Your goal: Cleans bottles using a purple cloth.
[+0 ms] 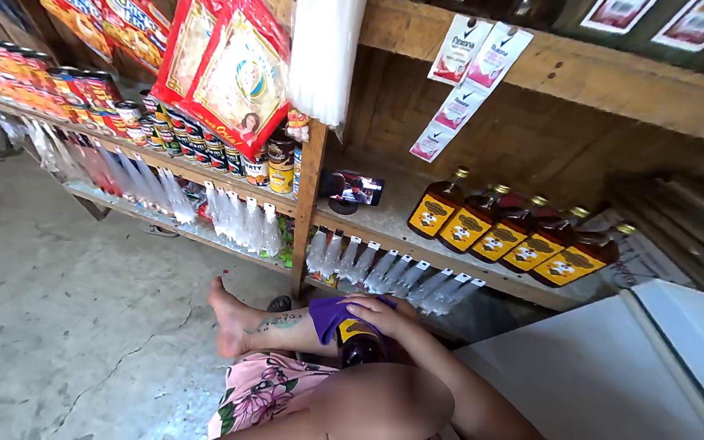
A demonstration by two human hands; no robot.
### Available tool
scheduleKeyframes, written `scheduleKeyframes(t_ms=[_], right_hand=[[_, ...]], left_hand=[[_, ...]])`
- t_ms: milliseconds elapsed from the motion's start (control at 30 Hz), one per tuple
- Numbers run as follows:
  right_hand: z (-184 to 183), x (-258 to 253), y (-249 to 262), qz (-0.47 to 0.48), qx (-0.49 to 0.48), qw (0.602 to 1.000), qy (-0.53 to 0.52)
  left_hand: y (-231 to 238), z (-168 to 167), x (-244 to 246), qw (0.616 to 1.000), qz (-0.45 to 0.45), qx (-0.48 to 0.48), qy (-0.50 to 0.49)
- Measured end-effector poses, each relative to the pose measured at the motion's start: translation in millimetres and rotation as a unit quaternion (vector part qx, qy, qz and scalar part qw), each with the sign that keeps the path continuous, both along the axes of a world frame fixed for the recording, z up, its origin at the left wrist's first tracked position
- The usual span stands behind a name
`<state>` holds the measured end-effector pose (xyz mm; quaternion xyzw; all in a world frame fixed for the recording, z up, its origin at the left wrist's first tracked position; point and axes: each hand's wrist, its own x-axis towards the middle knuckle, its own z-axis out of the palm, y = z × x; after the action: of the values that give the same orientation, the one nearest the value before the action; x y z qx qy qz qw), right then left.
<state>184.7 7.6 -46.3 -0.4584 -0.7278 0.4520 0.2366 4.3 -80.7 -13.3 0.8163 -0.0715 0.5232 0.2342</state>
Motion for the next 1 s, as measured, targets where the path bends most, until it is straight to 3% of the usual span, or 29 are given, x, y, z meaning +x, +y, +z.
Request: scheduleKeyframes(t_ms=[233,467,667,1000], right_hand=[[-4,-6,12,-0.011,-0.018,0.999,-0.037],[15,-9,-33,0.058,0.175,0.981,0.062],[37,-12,-70,0.110,0.279,0.954,0.000],[31,-9,-54,0.087,0.206,0.974,0.025]], left_hand=[[2,1,-3,1.000,0.015,-0.004,-0.017],[-4,-2,-5,0.999,0.032,0.006,-0.018],[-7,-7,-2,0.999,0.035,0.022,-0.009],[-5,-6,1,0.999,0.040,0.032,-0.007]])
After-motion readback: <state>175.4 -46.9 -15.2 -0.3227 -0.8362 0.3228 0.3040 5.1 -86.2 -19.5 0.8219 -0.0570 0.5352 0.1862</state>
